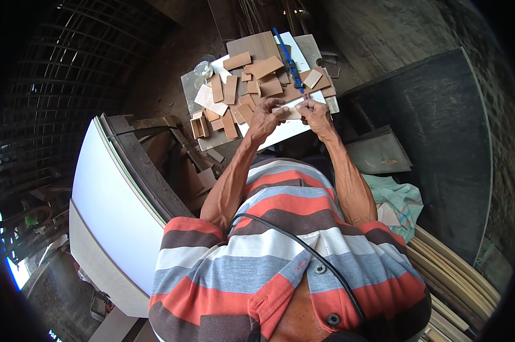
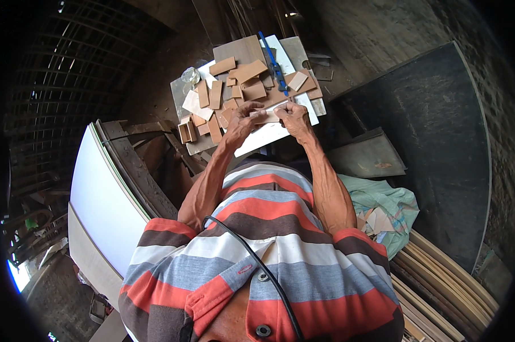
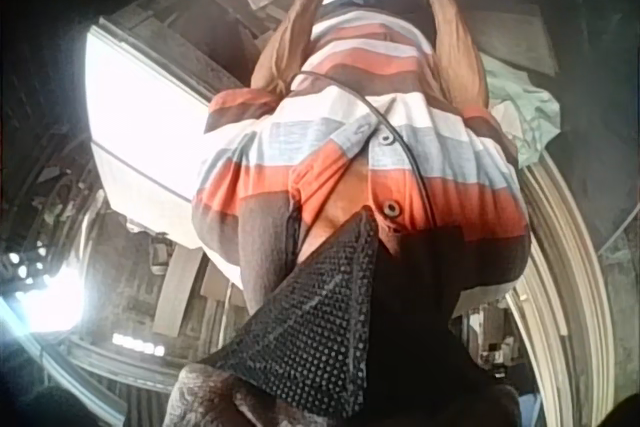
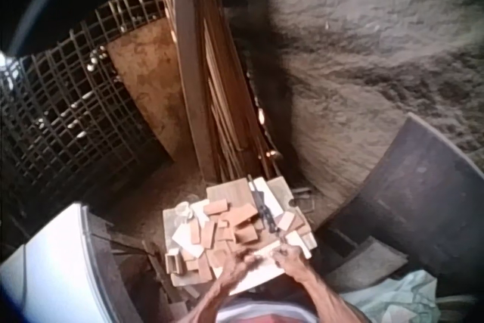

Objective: The person assembles small wooden boxes by applying glue to the edges of rectangular wooden pieces and joining them together. They handle the pieces one at a time, aligning the glued edges and pressing them to form box structures on a cluttered workbench.

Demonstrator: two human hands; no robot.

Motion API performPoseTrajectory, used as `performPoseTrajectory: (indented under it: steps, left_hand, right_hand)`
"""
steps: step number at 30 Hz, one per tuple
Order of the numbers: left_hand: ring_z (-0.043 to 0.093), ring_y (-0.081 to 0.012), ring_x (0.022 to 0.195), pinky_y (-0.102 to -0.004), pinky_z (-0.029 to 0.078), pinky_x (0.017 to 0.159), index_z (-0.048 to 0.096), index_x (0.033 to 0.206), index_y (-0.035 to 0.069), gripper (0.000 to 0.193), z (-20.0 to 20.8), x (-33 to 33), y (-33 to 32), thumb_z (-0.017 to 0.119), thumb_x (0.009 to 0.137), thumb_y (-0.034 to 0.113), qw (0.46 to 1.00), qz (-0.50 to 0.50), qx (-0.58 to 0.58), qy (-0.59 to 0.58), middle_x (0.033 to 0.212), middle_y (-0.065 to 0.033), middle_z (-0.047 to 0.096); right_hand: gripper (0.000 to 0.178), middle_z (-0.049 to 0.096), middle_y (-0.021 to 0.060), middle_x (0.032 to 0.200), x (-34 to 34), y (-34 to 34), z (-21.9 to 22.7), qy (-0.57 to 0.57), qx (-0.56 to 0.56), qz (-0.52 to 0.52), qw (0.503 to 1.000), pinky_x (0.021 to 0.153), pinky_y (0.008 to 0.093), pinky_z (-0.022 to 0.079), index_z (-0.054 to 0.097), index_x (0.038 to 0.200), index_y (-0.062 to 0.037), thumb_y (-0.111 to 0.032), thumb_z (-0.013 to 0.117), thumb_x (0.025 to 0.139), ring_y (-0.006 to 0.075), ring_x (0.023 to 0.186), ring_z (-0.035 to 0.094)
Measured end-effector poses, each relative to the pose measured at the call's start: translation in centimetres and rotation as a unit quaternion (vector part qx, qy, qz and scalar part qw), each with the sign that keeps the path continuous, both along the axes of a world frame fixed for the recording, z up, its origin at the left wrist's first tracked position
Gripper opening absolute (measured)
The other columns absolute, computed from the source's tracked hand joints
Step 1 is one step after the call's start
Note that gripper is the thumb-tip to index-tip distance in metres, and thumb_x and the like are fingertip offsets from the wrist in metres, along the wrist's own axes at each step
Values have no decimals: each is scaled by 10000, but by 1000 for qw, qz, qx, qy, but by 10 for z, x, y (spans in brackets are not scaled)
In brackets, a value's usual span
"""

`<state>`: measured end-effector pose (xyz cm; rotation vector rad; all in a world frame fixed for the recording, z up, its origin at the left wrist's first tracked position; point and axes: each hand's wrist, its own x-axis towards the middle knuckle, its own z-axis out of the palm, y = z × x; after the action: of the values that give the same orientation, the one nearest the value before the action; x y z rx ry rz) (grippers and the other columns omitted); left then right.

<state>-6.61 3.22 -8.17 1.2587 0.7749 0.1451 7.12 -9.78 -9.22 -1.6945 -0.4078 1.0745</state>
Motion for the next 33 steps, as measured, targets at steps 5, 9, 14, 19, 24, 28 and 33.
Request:
performPoseTrajectory:
  steps: [5, 9, 14, 19, 24, 28, 33]
  left_hand:
    - [616, -143, 768, -262, 519, 706, 520, 1215, -54, 442, 3, -13, -6, 711, 866, 137, 991, 16, -108, -73, 876, -84, 648]
    - [612, -135, 754, -264, 521, 694, 575, 1121, -44, 362, -10, -17, -6, 737, 848, 131, 994, 19, -100, -34, 849, -78, 646]
    - [619, -138, 766, -240, 506, 680, 598, 1057, -32, 294, -7, -19, 3, 724, 848, 131, 996, 15, -74, 50, 837, -87, 653]
    - [632, -150, 798, -241, 501, 691, 576, 1103, -42, 315, -8, -27, 15, 695, 829, 57, 998, 4, -64, 7, 893, -107, 669]
    - [640, -169, 839, -275, 534, 744, 525, 1173, -26, 362, -15, -26, 6, 669, 850, 51, 966, 173, -187, -42, 957, -92, 653]
    - [640, -179, 876, -319, 561, 771, 538, 1069, 15, 222, -18, -27, 3, 643, 881, 71, 933, 230, -276, -33, 988, -84, 634]
    - [646, -190, 885, -307, 556, 776, 536, 1080, -1, 182, -24, -38, -3, 553, 928, 97, 942, 261, -209, -10, 1014, -100, 615]
  right_hand:
    - [195, 589, 10, 686, -2, 2, 0, 41, -30, -41, 998, 504, 228, 445, 668, 892, -13, -203, 636, 860, 83, 570, 535]
    - [204, 596, 42, 682, -6, 2, 0, -43, -46, 10, 998, 501, 263, 476, 672, 952, -20, -180, 574, 874, 120, 566, 560]
    - [278, 652, 190, 1003, -12, -1, 0, -297, 38, 170, 939, 881, 418, 460, 661, 1055, 0, -206, 546, 910, 308, 975, 609]
    - [317, 670, 111, 972, -20, 15, 10, -23, -49, 112, 992, 685, 302, 536, 625, 1126, -2, -234, 623, 911, 166, 811, 644]
    - [306, 657, 65, 916, -29, 25, -4, 177, 7, 0, 984, 693, 254, 560, 588, 1124, 8, -170, 660, 886, 125, 776, 637]
    - [299, 654, 50, 934, -39, 39, -2, 184, -5, 6, 983, 713, 262, 549, 590, 1118, -18, -194, 666, 888, 118, 789, 638]
    - [337, 655, 40, 932, -37, 37, 6, 135, -25, 57, 989, 720, 258, 530, 586, 1127, -16, -241, 670, 891, 117, 807, 639]
